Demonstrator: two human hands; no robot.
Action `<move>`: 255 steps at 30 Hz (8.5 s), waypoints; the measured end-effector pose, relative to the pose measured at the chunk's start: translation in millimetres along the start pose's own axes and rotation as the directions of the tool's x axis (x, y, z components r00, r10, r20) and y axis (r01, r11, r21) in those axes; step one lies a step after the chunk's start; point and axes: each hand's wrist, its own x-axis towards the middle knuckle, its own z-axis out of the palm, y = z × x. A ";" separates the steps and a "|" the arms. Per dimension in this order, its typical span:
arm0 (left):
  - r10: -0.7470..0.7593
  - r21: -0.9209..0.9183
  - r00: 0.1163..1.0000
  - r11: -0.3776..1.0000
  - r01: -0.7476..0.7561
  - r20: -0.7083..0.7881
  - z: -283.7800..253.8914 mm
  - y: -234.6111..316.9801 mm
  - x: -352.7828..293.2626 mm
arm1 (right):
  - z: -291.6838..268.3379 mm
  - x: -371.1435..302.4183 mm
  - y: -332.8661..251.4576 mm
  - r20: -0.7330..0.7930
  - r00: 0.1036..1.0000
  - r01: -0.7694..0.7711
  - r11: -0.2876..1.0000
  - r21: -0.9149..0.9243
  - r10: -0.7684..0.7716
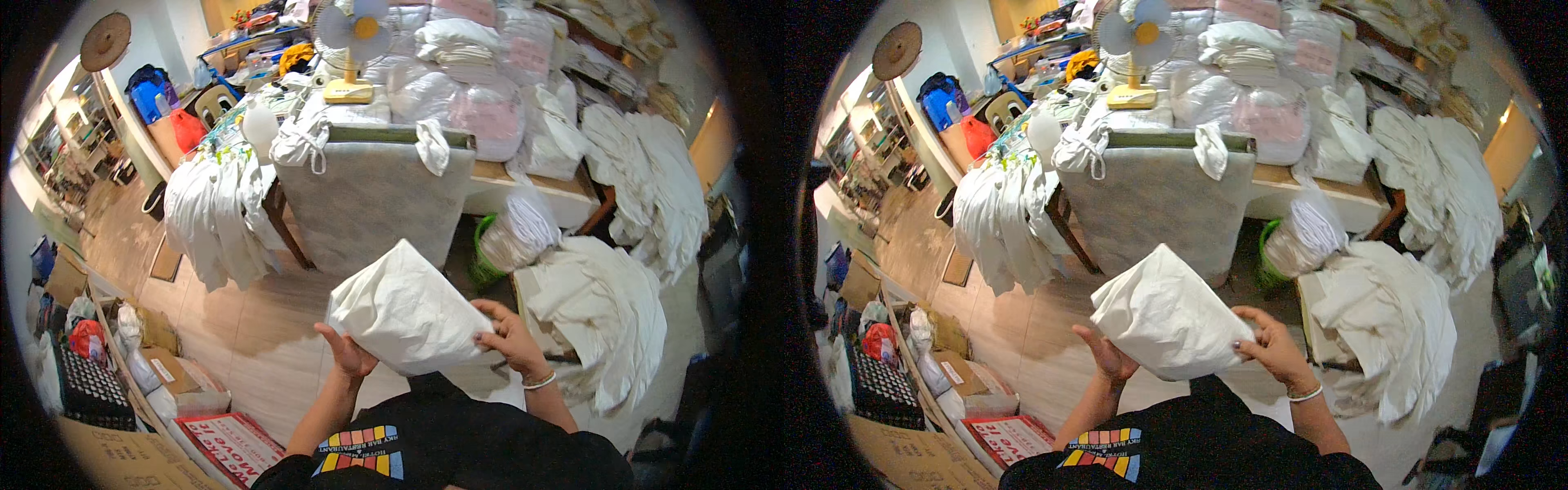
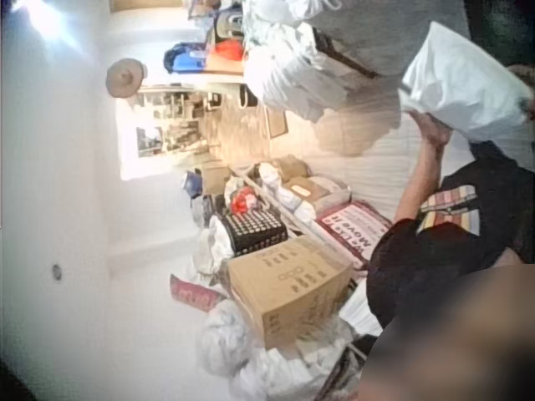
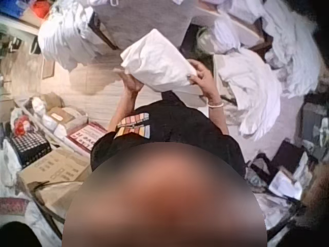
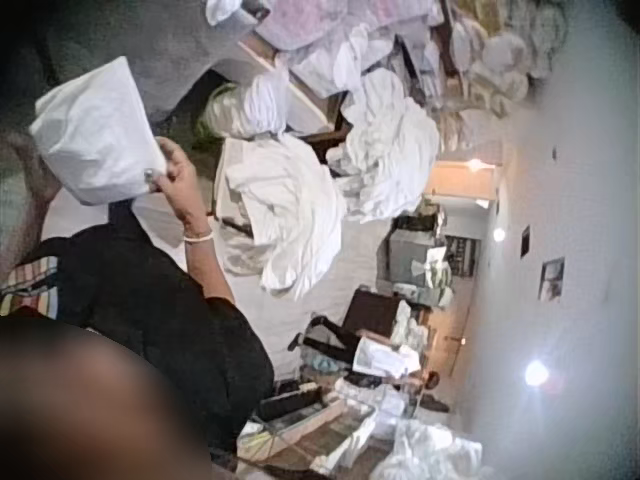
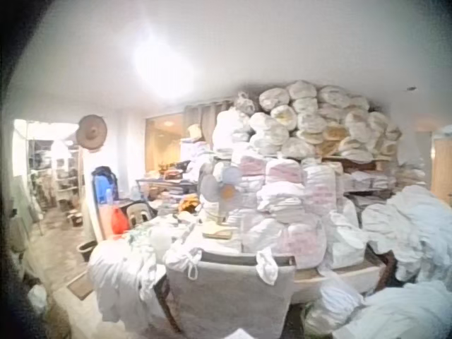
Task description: The person sorts white linens and clothes, removes them from hangers, and loads them into a washing machine. They then add more items from a basket and start the machine, followed by handling additional grey linens.
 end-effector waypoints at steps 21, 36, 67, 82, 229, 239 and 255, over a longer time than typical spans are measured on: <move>0.324 0.771 0.904 0.487 -0.411 0.278 -44.9 380.1 654.9 | 43.4 770.6 -148.3 -0.053 0.900 0.425 0.843 0.330 -0.433; 0.605 0.783 0.781 -0.408 0.470 -0.153 -363.1 646.7 873.9 | 91.6 1076.0 -95.2 -0.308 0.950 0.049 0.999 -0.006 -0.048; -0.189 0.930 0.931 -0.140 -0.340 0.312 -124.1 350.4 1078.3 | -180.6 1021.2 -246.3 -0.244 0.689 0.254 0.543 -0.801 -0.683; 0.053 0.738 0.995 0.667 -0.102 0.089 -47.1 282.2 1124.4 | -266.8 945.0 -287.4 -0.391 0.593 0.314 0.650 -0.692 -0.703; -0.770 0.822 0.635 0.322 0.470 -0.062 -175.2 457.1 746.1 | 110.9 905.5 -211.6 -0.840 0.472 0.508 0.861 0.011 -0.268; -0.447 0.659 0.886 0.631 0.409 -0.121 -184.6 535.9 670.1 | 274.6 904.8 -147.8 -0.632 0.751 0.464 0.833 0.301 -0.190; -0.375 0.915 0.911 0.283 0.287 -0.170 -280.1 733.0 689.3 | 126.3 1053.4 -231.2 -0.509 0.581 -0.093 0.569 -0.817 -0.635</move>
